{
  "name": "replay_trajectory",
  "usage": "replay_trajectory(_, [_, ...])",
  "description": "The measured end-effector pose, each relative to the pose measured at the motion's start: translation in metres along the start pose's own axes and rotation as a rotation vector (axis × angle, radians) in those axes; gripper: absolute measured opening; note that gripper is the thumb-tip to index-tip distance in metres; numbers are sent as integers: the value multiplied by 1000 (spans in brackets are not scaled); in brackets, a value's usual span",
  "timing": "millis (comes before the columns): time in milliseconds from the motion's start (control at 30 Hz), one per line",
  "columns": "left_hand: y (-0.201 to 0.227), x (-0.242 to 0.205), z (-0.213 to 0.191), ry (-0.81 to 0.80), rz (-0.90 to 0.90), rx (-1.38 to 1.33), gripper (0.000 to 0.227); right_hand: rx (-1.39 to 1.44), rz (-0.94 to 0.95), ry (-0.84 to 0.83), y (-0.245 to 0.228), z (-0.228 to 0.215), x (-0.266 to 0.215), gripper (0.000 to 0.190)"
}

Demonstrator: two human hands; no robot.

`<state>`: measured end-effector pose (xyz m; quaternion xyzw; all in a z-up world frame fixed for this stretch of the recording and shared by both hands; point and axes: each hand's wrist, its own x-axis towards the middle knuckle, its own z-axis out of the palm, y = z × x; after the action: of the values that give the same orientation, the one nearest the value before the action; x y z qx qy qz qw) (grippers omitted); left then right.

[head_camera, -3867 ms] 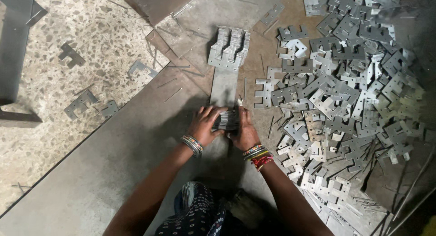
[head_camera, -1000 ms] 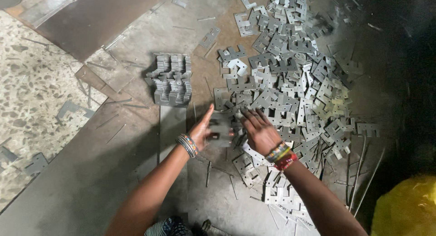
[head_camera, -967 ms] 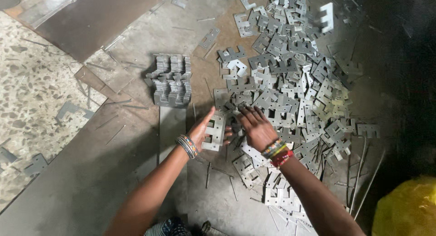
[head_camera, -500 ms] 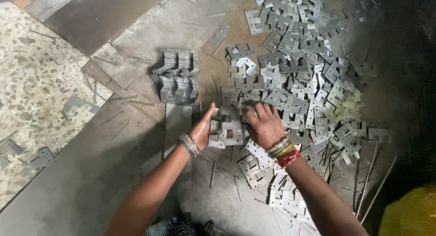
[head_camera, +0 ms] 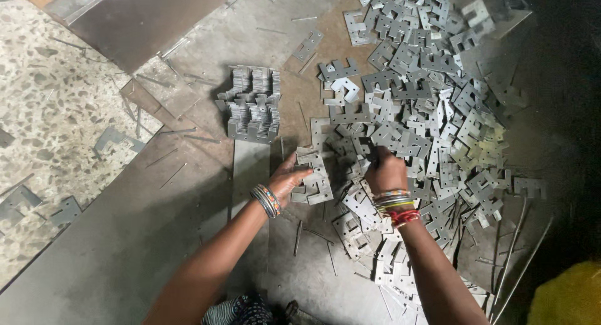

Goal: The person sorts small metal pieces from a large pile on the floor, picking them up and stacking them into neat piles. The person continues to gather and organize the pieces throughout the video.

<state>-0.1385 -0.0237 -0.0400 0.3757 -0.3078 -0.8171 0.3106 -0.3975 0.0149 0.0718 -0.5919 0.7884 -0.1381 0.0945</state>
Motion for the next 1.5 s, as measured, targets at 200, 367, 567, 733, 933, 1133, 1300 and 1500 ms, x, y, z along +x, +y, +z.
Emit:
replay_trajectory(200, [-5, 4, 17, -50, 112, 9, 91, 1054, 348, -422, 20, -24, -23, 41])
replay_trajectory(367, [-10, 8, 39, 0, 157, 145, 103, 969, 238, -422, 18, -2, -65, 36])
replay_trajectory(567, [23, -16, 70, -10, -152, -141, 79, 927, 433, 69, 84, -94, -143, 29])
replay_trajectory(733, [49, -30, 76, -27, -109, -167, 45, 425, 734, 607, 187, -234, -257, 19])
replay_trajectory(933, [42, -35, 88, -78, -186, -135, 40, 525, 922, 804, 196, -238, -257, 14])
replay_trajectory(1133, [25, -36, 95, -185, -340, -71, 45, 55, -173, 544, 83, -106, -180, 29])
replay_trajectory(1300, [24, -34, 81, -304, -466, -212, 63, -54, -241, 135, 51, -20, -127, 56])
replay_trajectory(1500, [30, -42, 64, -333, -298, -230, 47, -618, -329, 29, 57, 26, -90, 58])
